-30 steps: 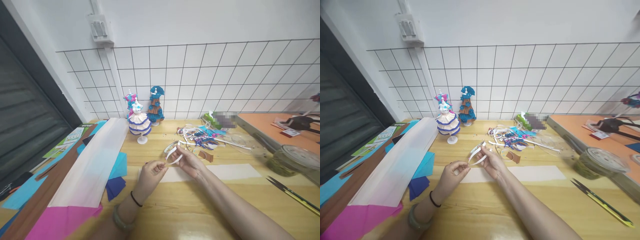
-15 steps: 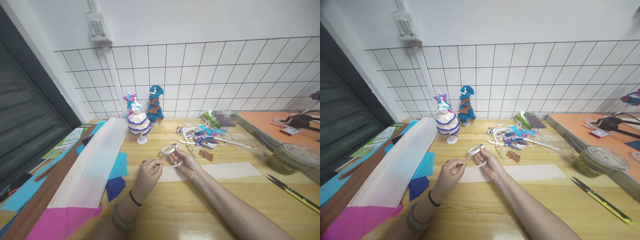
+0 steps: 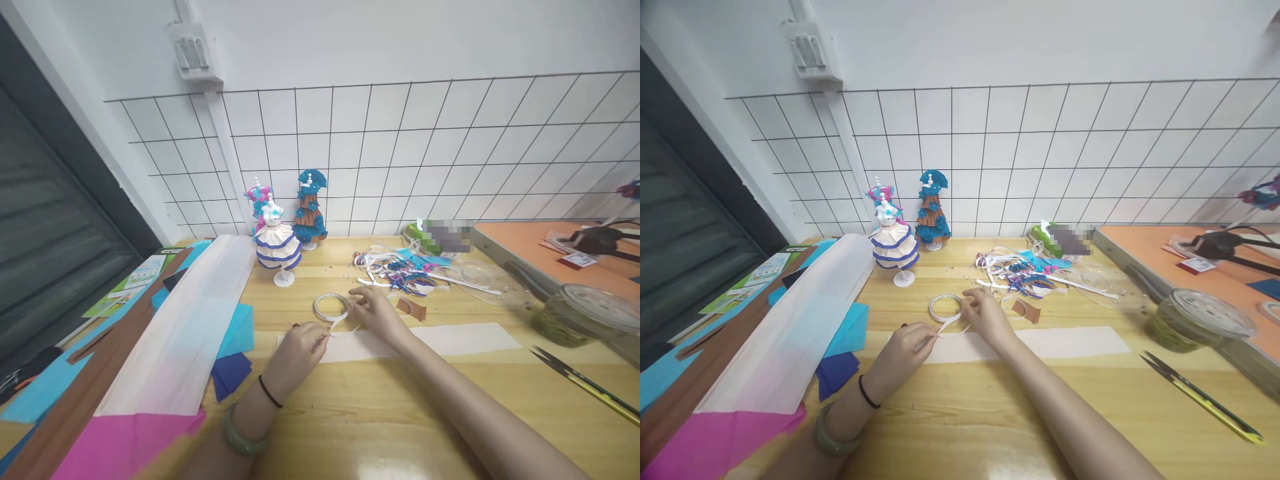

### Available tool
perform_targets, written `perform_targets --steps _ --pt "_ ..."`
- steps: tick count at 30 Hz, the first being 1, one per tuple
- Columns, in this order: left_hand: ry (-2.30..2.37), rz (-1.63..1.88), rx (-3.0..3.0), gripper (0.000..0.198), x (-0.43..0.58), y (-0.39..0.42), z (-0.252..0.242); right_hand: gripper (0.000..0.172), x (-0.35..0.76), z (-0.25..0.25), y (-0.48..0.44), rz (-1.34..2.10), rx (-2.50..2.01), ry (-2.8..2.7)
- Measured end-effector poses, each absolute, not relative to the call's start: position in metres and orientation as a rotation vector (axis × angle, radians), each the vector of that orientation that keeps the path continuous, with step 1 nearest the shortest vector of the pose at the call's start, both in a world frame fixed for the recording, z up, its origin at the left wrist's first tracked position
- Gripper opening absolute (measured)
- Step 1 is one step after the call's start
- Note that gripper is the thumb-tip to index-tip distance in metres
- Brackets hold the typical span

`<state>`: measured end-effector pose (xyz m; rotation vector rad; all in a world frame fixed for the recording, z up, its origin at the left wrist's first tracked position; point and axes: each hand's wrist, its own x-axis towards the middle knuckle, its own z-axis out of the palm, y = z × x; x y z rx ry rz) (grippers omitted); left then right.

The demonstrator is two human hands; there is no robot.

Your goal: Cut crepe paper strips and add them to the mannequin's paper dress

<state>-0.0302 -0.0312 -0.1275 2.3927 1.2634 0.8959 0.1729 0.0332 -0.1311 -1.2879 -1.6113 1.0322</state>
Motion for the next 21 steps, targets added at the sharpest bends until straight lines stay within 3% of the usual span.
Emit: perform_targets --steps 3,10,21 --pt "1.257 0.85 2.451 0.017 -0.031 -0.031 -0.127 0.013 0.17 -0.113 0.026 0.883 -1.232 -1.933" --pt "1.271 0.722 2.6 0.021 -0.031 -0.032 -0.125 0.027 0.151 -0.095 0.024 0.728 -1.046 -2.453" --pt "1.32 0.626 2.728 0.021 -0.033 -0.031 -0.127 0.02 0.138 -0.103 0.042 0.749 -0.917 -2.665"
